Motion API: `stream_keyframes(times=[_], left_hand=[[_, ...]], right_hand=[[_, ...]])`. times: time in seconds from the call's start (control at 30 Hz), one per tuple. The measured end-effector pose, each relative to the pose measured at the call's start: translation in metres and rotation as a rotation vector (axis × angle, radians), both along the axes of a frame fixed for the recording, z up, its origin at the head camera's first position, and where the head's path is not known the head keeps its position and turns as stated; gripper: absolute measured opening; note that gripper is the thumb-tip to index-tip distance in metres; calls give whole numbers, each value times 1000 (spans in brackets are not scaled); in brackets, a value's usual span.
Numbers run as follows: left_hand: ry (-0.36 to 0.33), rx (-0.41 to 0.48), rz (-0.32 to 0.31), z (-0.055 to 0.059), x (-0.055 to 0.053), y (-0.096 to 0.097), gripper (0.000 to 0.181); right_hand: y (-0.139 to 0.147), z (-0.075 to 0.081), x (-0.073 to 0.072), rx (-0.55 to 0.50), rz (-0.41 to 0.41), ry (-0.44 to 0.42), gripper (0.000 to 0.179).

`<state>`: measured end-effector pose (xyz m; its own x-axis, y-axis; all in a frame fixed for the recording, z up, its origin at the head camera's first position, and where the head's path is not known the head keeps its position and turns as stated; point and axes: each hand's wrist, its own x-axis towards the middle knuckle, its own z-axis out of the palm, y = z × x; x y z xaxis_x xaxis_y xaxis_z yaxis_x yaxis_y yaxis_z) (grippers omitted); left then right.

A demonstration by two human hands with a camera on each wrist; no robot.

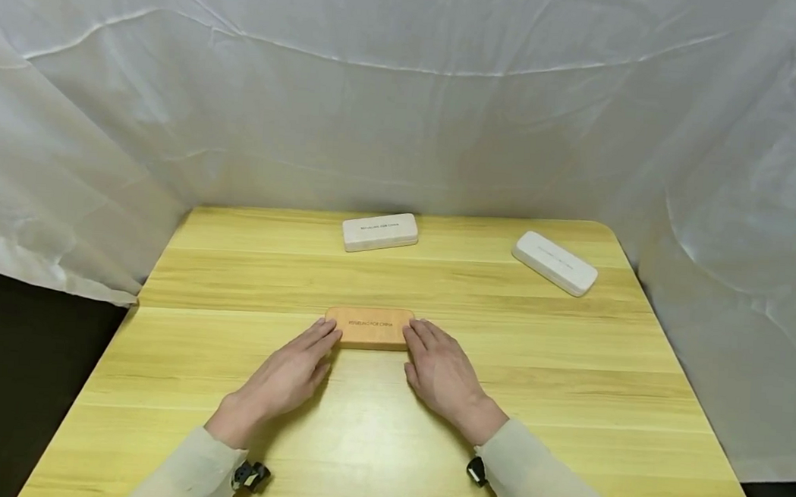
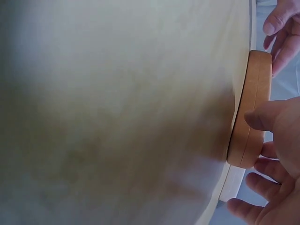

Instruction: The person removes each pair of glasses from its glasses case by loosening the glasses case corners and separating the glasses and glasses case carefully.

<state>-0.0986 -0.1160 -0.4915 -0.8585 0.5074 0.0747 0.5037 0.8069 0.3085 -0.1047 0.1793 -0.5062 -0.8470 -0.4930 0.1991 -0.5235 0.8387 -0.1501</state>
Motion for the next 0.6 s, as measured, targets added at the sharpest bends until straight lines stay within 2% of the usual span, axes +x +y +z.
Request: stream_keyframes(times=[0.27,0.5,0.6], left_hand=[[73,20,12,-3,-8,1,55],[60,33,41,-7,-13,0,59],[81,45,34,-8,-17,0,58]], right_hand=[[1,-1,-7,-2,22,30,60],[-4,0,-14,-12,34,46,60],[-4,0,-18,-12,19,33,61]])
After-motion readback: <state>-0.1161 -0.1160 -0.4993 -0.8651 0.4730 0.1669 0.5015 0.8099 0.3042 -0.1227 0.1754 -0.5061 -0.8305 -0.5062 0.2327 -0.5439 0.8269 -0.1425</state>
